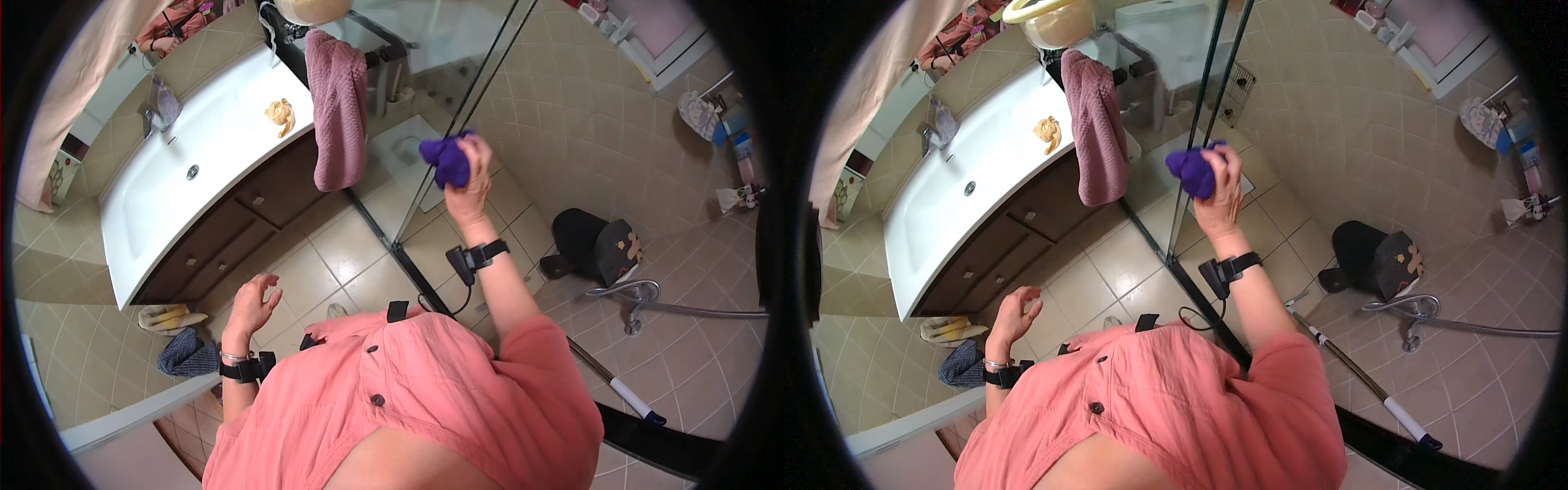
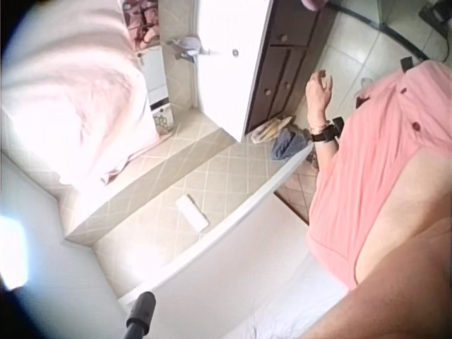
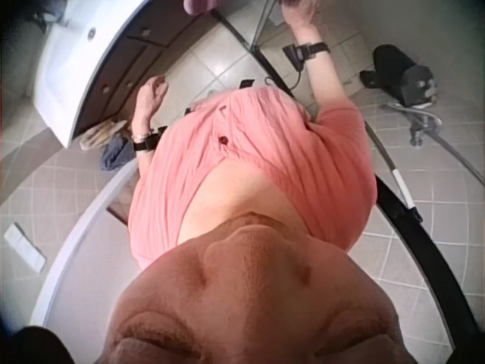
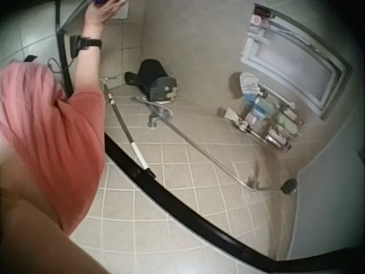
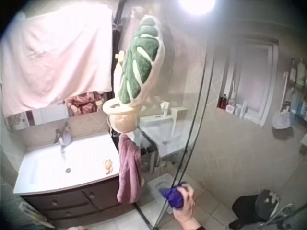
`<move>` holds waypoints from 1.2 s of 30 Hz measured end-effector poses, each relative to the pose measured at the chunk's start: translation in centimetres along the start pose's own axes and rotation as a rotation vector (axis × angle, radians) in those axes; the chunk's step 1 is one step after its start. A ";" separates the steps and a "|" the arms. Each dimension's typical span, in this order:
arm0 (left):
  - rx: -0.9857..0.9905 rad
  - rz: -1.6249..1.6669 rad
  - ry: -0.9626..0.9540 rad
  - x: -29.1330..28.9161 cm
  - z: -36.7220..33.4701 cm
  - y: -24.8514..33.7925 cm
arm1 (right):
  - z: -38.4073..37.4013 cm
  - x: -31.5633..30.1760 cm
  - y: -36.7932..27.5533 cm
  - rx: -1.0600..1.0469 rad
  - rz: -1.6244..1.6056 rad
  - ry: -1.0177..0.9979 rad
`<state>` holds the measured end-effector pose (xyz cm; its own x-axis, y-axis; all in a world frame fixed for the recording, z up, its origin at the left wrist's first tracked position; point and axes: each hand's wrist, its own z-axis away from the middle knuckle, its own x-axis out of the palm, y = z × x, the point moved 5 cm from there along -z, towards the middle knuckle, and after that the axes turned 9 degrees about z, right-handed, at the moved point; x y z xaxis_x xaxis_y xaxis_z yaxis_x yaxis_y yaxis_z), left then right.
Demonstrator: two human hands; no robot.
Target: The person wipes a glass shower door, a white door, and a tiled wall using a purple cloth. The person moves around the bathroom to reach different areas, wiping the surfaces in a systematic manner.
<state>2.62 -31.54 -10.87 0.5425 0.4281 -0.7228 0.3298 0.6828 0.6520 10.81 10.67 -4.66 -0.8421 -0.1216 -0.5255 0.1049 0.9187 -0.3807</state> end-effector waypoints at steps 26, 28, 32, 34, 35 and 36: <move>-0.084 -0.090 -0.072 1.3 2.6 1.4 | 7.8 10.7 9.7 1.020 -0.630 -0.636; -0.063 -0.097 -0.067 1.1 2.2 2.0 | 8.6 11.5 11.1 0.999 -0.565 -0.603; -0.059 -0.106 -0.070 1.1 2.2 2.6 | -0.1 7.8 6.7 0.849 -1.202 -0.360; -0.070 -0.127 -0.089 1.5 2.5 2.3 | -7.0 3.6 4.2 0.774 -1.249 -0.215; -0.074 -0.117 -0.085 1.7 2.7 2.1 | -9.8 1.1 2.0 0.683 -1.304 -0.220; -0.070 -0.109 -0.082 1.8 2.8 2.2 | -11.7 -0.9 0.6 0.590 -1.326 -0.207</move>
<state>6.47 -30.93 -10.15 0.5684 0.3015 -0.7655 0.3370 0.7635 0.5509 5.46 15.76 4.54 -0.4083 -0.8339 0.3713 -0.4296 -0.1834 -0.8842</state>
